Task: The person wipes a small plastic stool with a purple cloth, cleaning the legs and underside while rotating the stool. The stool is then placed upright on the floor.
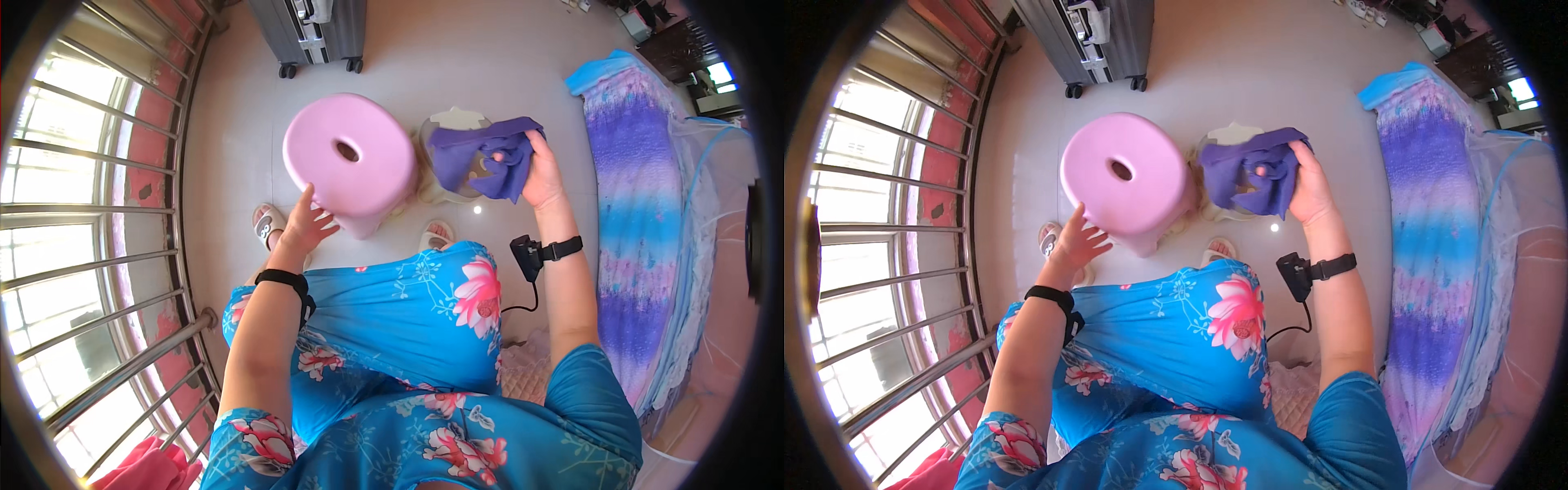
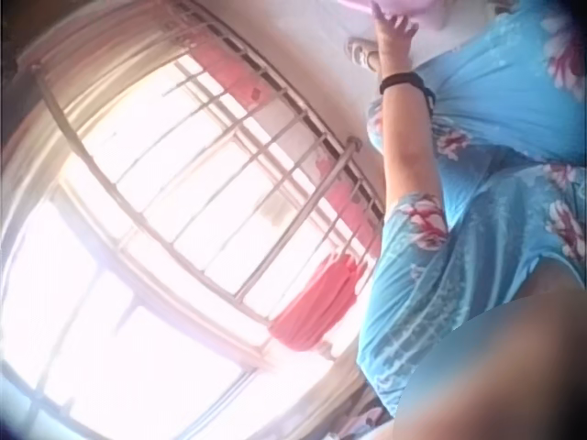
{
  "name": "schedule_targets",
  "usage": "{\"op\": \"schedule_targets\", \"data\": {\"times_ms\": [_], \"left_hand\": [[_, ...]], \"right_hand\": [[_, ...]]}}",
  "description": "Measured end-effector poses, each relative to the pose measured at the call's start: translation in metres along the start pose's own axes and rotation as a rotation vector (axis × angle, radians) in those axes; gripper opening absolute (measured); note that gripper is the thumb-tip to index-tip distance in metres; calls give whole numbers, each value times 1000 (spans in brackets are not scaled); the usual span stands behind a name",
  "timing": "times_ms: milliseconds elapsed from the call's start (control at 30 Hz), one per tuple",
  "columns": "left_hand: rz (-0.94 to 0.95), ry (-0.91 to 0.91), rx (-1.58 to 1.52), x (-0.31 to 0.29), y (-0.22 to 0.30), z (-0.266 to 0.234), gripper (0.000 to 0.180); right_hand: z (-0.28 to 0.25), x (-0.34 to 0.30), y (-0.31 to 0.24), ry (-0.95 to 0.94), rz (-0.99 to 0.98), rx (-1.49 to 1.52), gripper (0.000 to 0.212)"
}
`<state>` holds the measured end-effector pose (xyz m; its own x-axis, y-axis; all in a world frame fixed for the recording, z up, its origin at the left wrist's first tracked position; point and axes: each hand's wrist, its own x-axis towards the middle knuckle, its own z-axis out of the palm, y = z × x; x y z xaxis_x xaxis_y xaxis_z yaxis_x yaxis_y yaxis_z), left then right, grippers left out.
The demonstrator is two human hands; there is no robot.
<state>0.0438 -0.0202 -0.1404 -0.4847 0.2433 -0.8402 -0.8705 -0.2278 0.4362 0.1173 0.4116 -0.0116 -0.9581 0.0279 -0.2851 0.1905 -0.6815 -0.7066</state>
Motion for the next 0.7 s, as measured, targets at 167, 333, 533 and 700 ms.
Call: {"op": "schedule_targets", "data": {"times_ms": [167,333,533,700], "left_hand": [[-26,-188,390,-18,2,30,95],[-1,-61,56,-29,8,45,89],[81,-5,91,-43,10,71,81],[147,-15,68,-56,16,79,76]], "right_hand": [[77,33,27,-151,138,-197,38],[122,71,130,-505,-409,-1972,63],[72,143,158,-556,-440,-2019,63],[5,173,77,393,-358,-1985,27]]}}
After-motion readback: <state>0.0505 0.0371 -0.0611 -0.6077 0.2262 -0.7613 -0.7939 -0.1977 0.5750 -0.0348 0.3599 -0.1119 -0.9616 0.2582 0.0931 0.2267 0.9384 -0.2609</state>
